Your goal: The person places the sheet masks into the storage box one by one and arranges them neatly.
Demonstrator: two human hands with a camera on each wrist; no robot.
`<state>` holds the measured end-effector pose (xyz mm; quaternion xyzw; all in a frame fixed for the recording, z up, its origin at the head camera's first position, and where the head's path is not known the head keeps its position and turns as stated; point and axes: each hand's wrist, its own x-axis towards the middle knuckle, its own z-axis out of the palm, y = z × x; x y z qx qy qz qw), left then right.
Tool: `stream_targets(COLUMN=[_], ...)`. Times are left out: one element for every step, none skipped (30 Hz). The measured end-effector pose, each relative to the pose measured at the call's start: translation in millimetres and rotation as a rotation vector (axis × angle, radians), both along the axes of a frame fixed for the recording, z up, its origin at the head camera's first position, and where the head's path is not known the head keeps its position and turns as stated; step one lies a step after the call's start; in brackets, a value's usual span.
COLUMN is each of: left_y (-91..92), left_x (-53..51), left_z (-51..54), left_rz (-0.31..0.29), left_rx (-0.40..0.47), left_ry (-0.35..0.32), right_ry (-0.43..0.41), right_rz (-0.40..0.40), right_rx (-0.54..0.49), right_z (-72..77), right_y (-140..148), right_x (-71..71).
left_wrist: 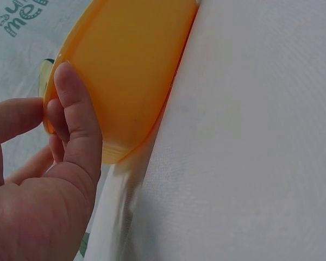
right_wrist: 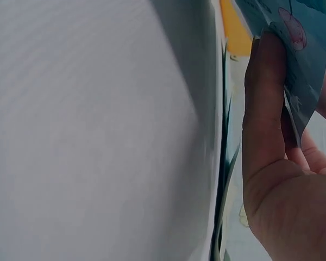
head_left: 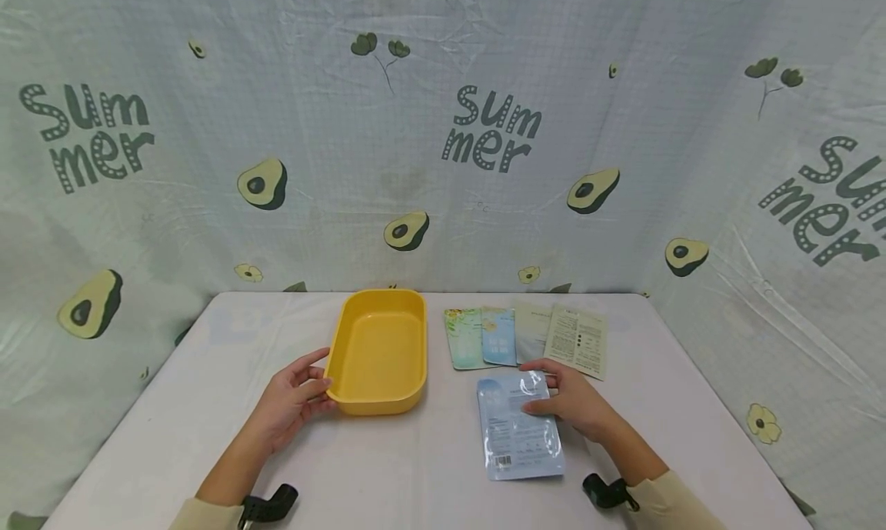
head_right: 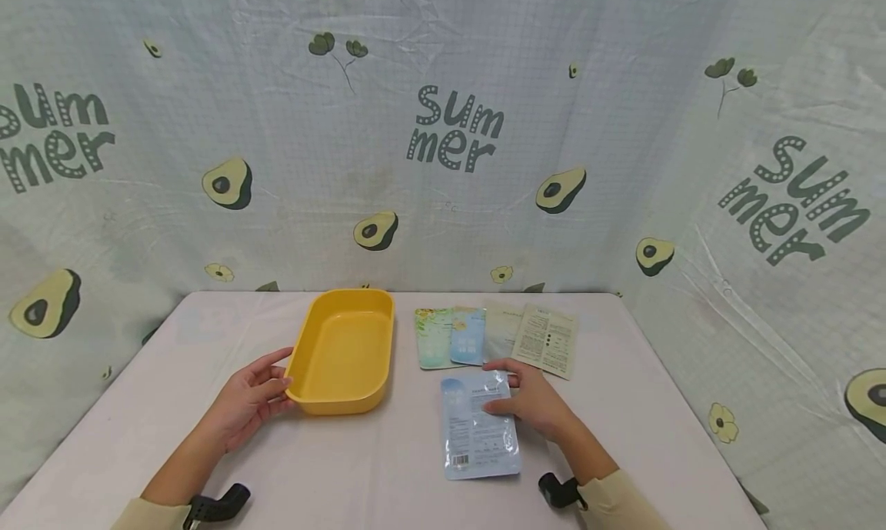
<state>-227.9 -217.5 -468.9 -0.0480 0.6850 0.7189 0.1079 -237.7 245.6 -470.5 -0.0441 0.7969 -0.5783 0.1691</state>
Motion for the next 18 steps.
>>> stream_targets(left_y=[0.0, -0.1, 0.0, -0.2, -0.4, -0.6, -0.6, -0.6, -0.6, -0.7, -0.8, -0.8, -1.0, -1.0, -1.2, -1.3, -1.5, -1.6], left_x=[-0.1, -0.3, -0.5, -0.5, -0.6, -0.7, -0.7, -0.6, -0.6, -0.6, -0.6, -0.5, -0.5, -0.4, -0.3, -0.1, 0.0, 0.1], left_z=[-0.2, -0.4, -0.6, -0.9, -1.1, -1.3, -1.6, -1.8, -2.0, -2.2, -2.1, -2.2, -2.3, -2.2, -2.2, -2.1, -2.1, -2.2], left_rz=[-0.001, -0.001, -0.001, -0.003, -0.003, -0.005, -0.007, -0.009, -0.01, -0.012, -0.011, -0.011, -0.011, -0.011, -0.011, -0.011, -0.012, -0.012], left_rx=[0.001, 0.002, 0.004, 0.005, 0.006, 0.005, 0.005, 0.004, 0.004, 0.003, 0.004, 0.005, 0.006, 0.008, 0.01, 0.013, 0.015, 0.016], left_ry=[0.0, 0.0, 0.001, 0.002, 0.002, 0.004, 0.006, 0.007, 0.008, 0.01, 0.009, 0.009, 0.009, 0.008, 0.007, 0.006, 0.006, 0.007], right_ry=[0.001, 0.002, 0.004, 0.004, 0.006, 0.006, 0.007, 0.008, 0.01, 0.009, 0.011, 0.01, 0.01, 0.011, 0.011, 0.01, 0.012, 0.011], right_rz=[0.002, 0.004, 0.004, 0.005, 0.005, 0.003, 0.0, -0.005, -0.01, -0.015, -0.019, -0.023, -0.026, -0.027, -0.029, -0.03, -0.028, -0.027], right_rx=[-0.005, -0.009, -0.012, -0.016, -0.017, -0.017, -0.013, -0.011, -0.011, -0.009, -0.004, -0.006, -0.005, -0.006, -0.01, -0.015, -0.02, -0.031], right_z=[0.0, -0.1, -0.2, -0.7, -1.1, -1.4, -1.6, -2.1, -2.3, -2.5, -2.7, -2.7, -2.6, -2.2, -1.7, -1.3, -0.6, 0.3], right_y=[-1.5, -2.9, -4.5, -6.2, -8.0, -9.8, -11.6, -13.4, -15.3, -17.2, -19.1, -21.0, -22.9, -24.7, -26.4, -28.1, -29.7, -31.2], right_x=[-0.7, -1.3, -2.4, -3.6, -4.6, -5.6, -6.4, -7.3, -8.1, -8.9, -9.7, -10.3, -10.9, -11.2, -11.5, -11.8, -11.9, -12.0])
